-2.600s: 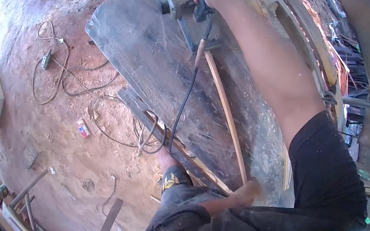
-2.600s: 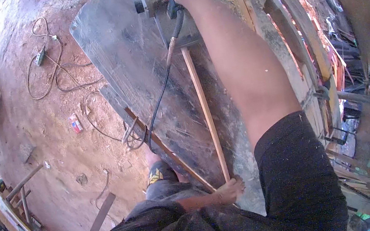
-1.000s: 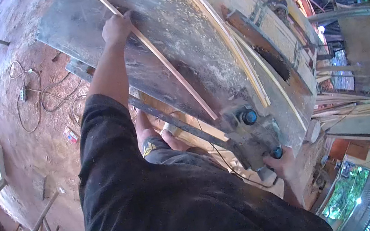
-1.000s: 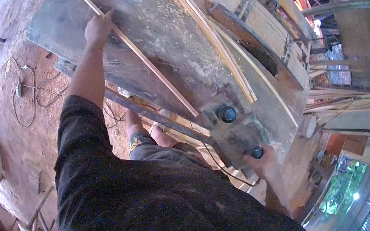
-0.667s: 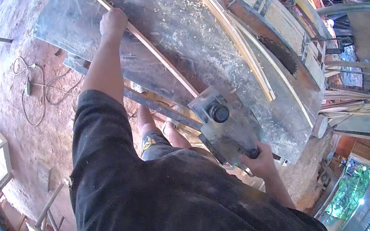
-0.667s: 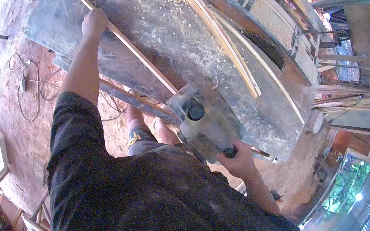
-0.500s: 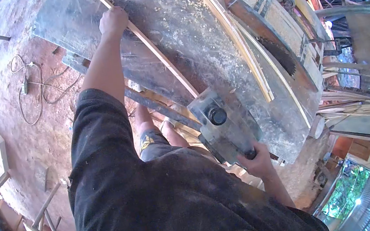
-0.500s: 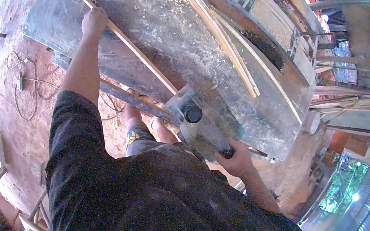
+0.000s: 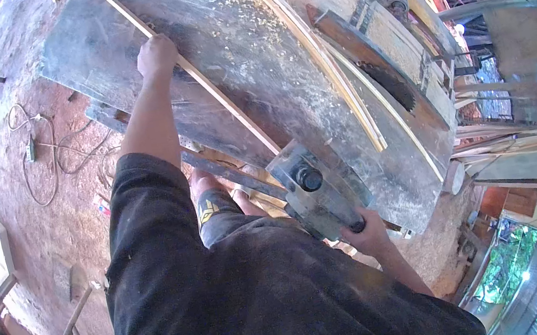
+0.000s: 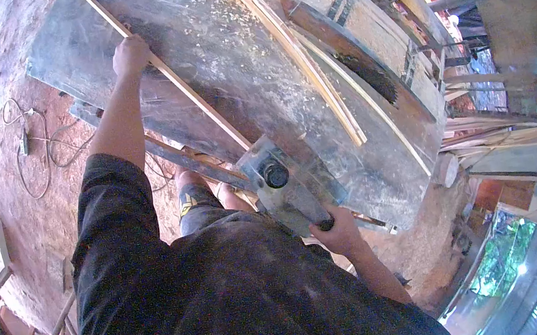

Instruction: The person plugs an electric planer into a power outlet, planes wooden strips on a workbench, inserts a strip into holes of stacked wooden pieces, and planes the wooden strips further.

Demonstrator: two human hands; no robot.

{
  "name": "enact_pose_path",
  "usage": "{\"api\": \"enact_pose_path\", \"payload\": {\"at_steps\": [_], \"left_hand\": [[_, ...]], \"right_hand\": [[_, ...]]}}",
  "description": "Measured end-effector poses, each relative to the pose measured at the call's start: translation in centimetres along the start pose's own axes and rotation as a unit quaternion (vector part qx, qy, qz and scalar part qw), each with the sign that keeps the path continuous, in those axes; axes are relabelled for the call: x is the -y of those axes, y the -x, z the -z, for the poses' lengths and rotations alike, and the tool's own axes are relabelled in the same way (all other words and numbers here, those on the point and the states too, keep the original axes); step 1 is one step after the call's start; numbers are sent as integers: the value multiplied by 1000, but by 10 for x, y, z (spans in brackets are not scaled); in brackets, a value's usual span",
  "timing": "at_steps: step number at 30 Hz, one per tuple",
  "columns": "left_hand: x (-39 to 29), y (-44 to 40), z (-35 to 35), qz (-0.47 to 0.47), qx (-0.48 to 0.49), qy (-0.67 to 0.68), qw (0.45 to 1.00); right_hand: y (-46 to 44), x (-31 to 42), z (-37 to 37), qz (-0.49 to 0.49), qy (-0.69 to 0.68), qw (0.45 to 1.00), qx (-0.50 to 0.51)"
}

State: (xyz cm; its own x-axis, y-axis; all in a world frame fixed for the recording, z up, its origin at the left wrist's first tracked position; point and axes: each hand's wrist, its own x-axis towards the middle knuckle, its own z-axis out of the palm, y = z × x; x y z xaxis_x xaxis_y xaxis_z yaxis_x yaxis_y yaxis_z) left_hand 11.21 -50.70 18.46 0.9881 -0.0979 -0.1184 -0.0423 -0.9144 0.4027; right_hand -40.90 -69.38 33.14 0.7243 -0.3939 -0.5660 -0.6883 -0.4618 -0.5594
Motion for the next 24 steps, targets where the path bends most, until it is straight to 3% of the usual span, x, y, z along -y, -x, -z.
{"api": "enact_pose_path", "payload": {"at_steps": [13, 19, 24], "left_hand": [[-4, 4, 3, 26, 6, 29, 999], [5, -7, -9, 25, 1, 49, 998], [17, -34, -15, 6, 80, 9, 997]], "right_hand": [[-59, 66, -19, -24, 23, 999, -2], [-122, 151, -34, 58, 0, 998, -38], [-186, 222, -47, 114, -20, 993, -28]]}}
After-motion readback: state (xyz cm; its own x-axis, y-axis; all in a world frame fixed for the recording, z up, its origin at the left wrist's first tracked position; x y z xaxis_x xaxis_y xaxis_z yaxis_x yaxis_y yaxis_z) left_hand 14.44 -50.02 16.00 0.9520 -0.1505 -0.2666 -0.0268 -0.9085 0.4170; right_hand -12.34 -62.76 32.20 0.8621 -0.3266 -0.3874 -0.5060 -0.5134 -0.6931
